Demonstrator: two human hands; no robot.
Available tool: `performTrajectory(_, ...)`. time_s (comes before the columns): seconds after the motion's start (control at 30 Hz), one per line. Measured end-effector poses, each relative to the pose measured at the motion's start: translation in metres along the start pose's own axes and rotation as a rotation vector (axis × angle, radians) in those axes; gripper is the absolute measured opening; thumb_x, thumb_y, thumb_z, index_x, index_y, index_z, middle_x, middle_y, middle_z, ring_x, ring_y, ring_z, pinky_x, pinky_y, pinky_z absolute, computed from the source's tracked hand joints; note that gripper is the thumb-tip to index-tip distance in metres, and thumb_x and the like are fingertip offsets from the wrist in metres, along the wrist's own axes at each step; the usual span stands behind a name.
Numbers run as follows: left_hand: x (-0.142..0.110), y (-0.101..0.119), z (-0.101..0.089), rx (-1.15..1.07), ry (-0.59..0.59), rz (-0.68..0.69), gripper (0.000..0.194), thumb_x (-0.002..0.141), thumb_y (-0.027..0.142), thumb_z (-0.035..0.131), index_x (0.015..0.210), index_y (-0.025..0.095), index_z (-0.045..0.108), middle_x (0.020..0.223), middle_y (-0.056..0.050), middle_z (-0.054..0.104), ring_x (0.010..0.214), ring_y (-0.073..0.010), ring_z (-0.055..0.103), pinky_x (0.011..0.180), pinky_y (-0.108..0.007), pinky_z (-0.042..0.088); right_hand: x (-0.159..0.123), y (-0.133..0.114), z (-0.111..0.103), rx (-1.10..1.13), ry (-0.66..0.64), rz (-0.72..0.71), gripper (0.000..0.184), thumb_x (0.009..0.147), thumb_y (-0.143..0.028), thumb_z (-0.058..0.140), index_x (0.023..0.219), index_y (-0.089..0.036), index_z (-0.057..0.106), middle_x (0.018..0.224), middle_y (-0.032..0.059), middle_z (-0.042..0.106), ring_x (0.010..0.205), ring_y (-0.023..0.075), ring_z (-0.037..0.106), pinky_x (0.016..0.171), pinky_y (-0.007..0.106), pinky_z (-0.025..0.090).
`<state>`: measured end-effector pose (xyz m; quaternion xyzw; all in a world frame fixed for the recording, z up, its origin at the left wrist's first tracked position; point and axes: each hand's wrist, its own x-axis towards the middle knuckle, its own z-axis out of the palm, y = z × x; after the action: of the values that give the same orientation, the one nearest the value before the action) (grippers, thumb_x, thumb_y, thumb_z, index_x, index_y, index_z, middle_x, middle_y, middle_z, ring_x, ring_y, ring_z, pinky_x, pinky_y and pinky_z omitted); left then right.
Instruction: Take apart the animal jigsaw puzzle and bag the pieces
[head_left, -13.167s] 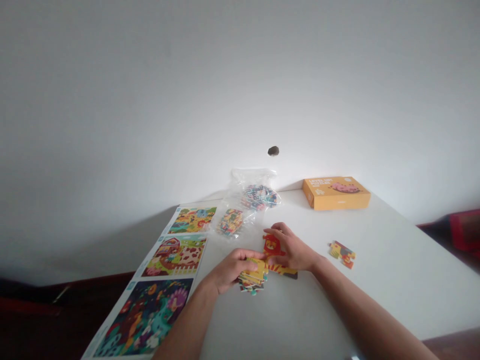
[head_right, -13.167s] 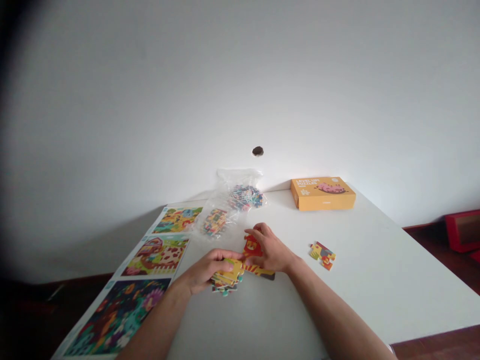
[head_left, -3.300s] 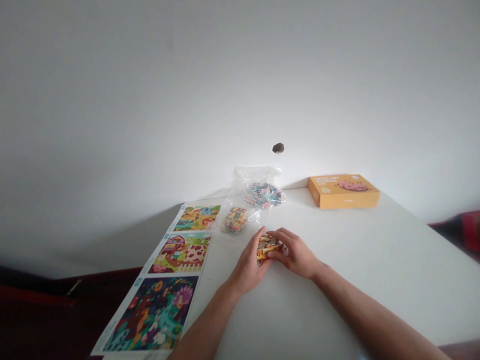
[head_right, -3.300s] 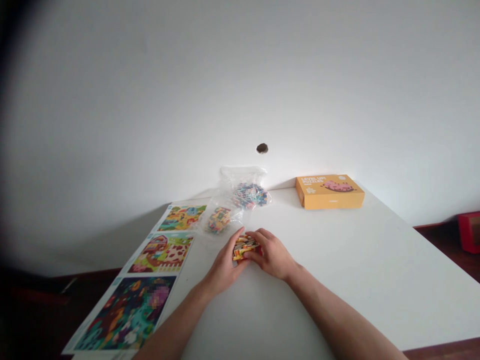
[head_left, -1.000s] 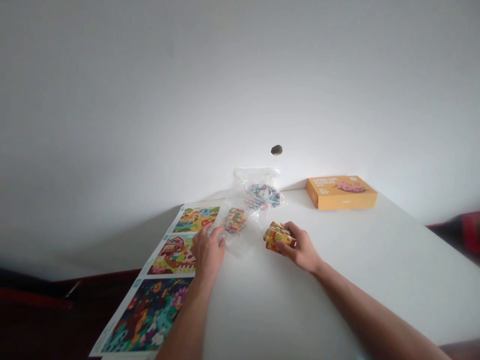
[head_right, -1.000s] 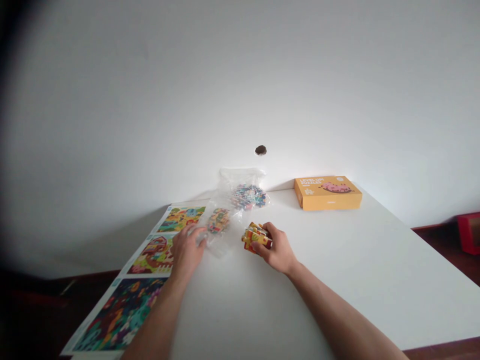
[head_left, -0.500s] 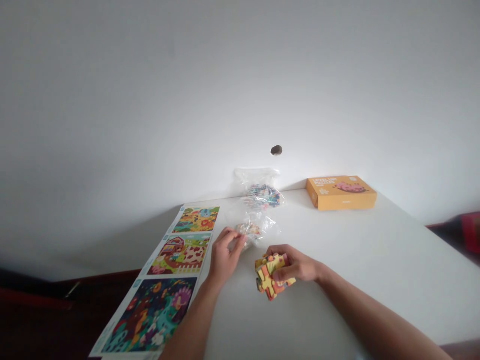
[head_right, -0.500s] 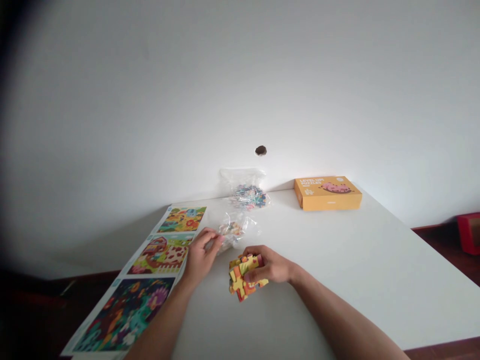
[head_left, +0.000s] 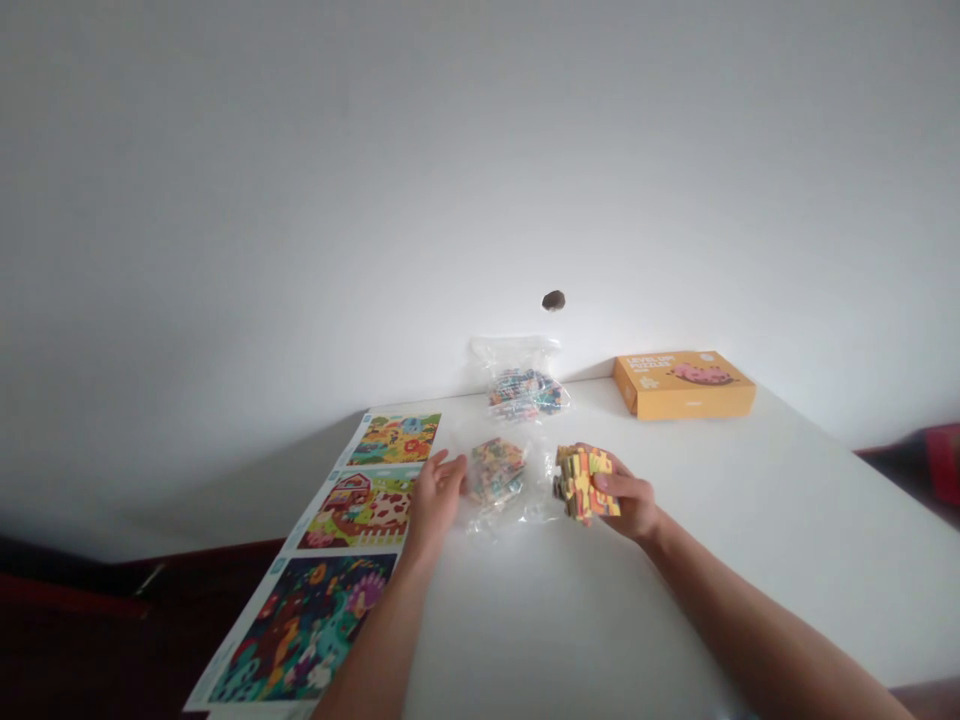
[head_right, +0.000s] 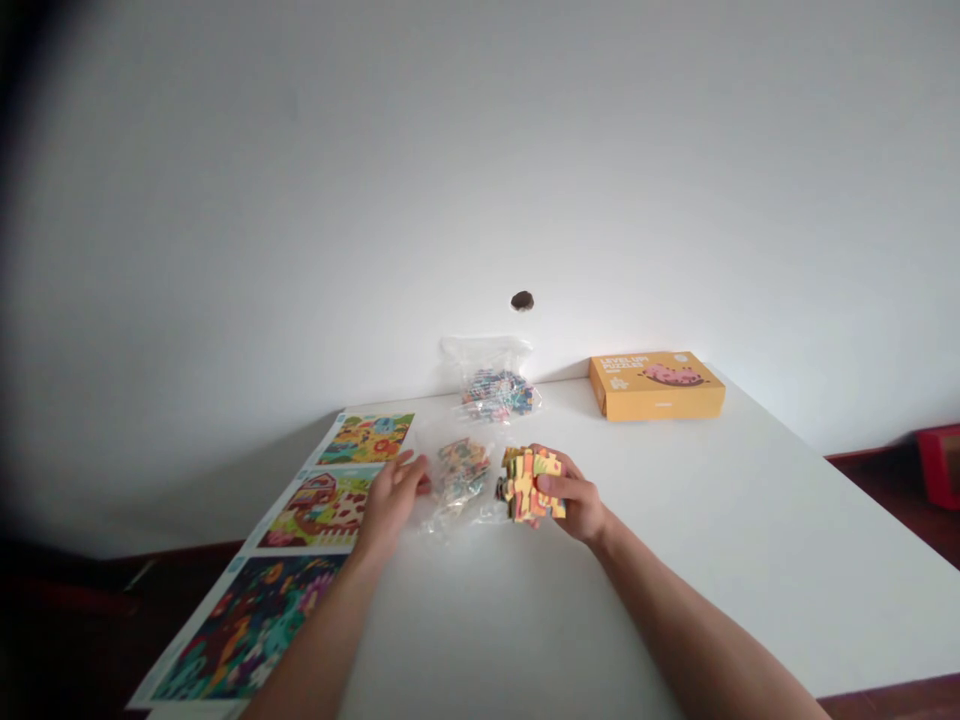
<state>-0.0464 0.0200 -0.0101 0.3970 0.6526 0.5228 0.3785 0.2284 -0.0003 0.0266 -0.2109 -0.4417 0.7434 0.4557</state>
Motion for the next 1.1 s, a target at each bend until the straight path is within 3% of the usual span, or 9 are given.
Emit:
performTrajectory(0.07,0.0,-0.005,0.003,0.013,-0.103,0.048,0.052,0.075,0.046,0.072,0.114,0.012,0.061,0.092,-0.01,0.07,0.078,-0.0207,0.069,0.068,-0.032,0.057,0.004,-0.001,-0.001,-0.006,0.111,-0.074,0.039,0.07,-0.047,0.068,0.09,-0.015,0.061,0.07,0.006,0.063,0.048,0.0151,0.053,0.042,0.026,0.042)
performTrajectory(0.17,0.0,-0.01,0.005,0.118,-0.107,0.145,0.049,0.075,0.044,0.071,0.111,0.012,0.065,0.091,-0.009,0.069,0.08,-0.0216,0.069,0.069,-0.032,0.057,0.009,-0.001,-0.005,-0.041,0.288,-0.165,0.033,0.074,-0.046,0.063,0.086,-0.016,0.061,0.067,0.0053,0.06,0.05,0.0158,0.051,0.042,0.027,0.041)
performTrajectory(0.33,-0.005,-0.007,0.003,0.223,-0.057,0.294,0.058,0.079,0.022,0.061,0.136,0.026,0.05,0.138,-0.012,0.051,0.087,-0.0154,0.066,0.074,-0.029,0.057,0.013,0.002,-0.015,-0.046,0.462,-0.248,0.026,0.079,-0.044,0.058,0.08,-0.018,0.058,0.062,0.0024,0.055,0.05,0.0158,0.05,0.042,0.027,0.038)
performTrajectory(0.4,-0.009,-0.006,0.005,0.249,-0.137,0.363,0.049,0.077,0.014,0.056,0.124,0.027,0.059,0.148,-0.009,0.042,0.1,-0.0176,0.064,0.078,-0.03,0.056,0.013,0.003,-0.017,-0.048,0.487,-0.237,0.026,0.08,-0.045,0.057,0.08,-0.019,0.056,0.063,0.0016,0.054,0.05,0.0156,0.049,0.042,0.027,0.037)
performTrajectory(0.5,-0.013,-0.006,0.01,0.264,-0.193,0.397,0.033,0.075,0.012,0.053,0.104,0.021,0.066,0.144,-0.008,0.046,0.114,-0.0215,0.058,0.082,-0.03,0.055,0.014,0.002,-0.017,-0.055,0.495,-0.225,0.026,0.079,-0.045,0.057,0.08,-0.019,0.055,0.062,0.0013,0.053,0.05,0.0157,0.048,0.043,0.027,0.037)
performTrajectory(0.7,-0.019,0.01,0.009,0.059,-0.329,0.241,0.035,0.068,0.017,0.055,0.1,0.019,0.068,0.104,-0.006,0.071,0.1,-0.0242,0.066,0.083,-0.033,0.055,0.014,0.001,-0.017,-0.029,0.531,-0.234,0.025,0.078,-0.044,0.059,0.078,-0.02,0.054,0.063,0.0009,0.053,0.051,0.0152,0.048,0.043,0.027,0.037)
performTrajectory(0.9,-0.026,0.026,0.006,-0.294,-0.505,0.045,0.026,0.054,0.018,0.051,0.076,0.019,0.065,0.083,-0.006,0.072,0.085,-0.026,0.069,0.075,-0.036,0.055,0.015,-0.003,-0.024,-0.057,0.567,-0.26,0.026,0.08,-0.045,0.062,0.078,-0.019,0.057,0.066,0.0025,0.059,0.056,0.0165,0.054,0.043,0.025,0.04)
performTrajectory(1.0,-0.028,0.03,0.003,-0.262,-0.606,-0.026,0.014,0.05,0.019,0.049,0.063,0.02,0.054,0.085,-0.007,0.072,0.083,-0.0256,0.068,0.075,-0.037,0.055,0.016,-0.005,-0.024,-0.087,0.588,-0.276,0.03,0.08,-0.045,0.067,0.092,-0.018,0.062,0.084,0.0066,0.068,0.07,0.0196,0.063,0.053,0.028,0.05)
performTrajectory(1.1,-0.031,0.035,-0.001,-0.245,-0.687,0.011,0.022,0.05,0.016,0.048,0.07,0.021,0.055,0.103,-0.008,0.073,0.097,-0.0272,0.067,0.084,-0.042,0.054,0.016,-0.007,-0.019,-0.1,0.546,-0.284,0.036,0.08,-0.044,0.071,0.102,-0.018,0.062,0.096,0.0076,0.07,0.082,0.0217,0.067,0.073,0.036,0.056)
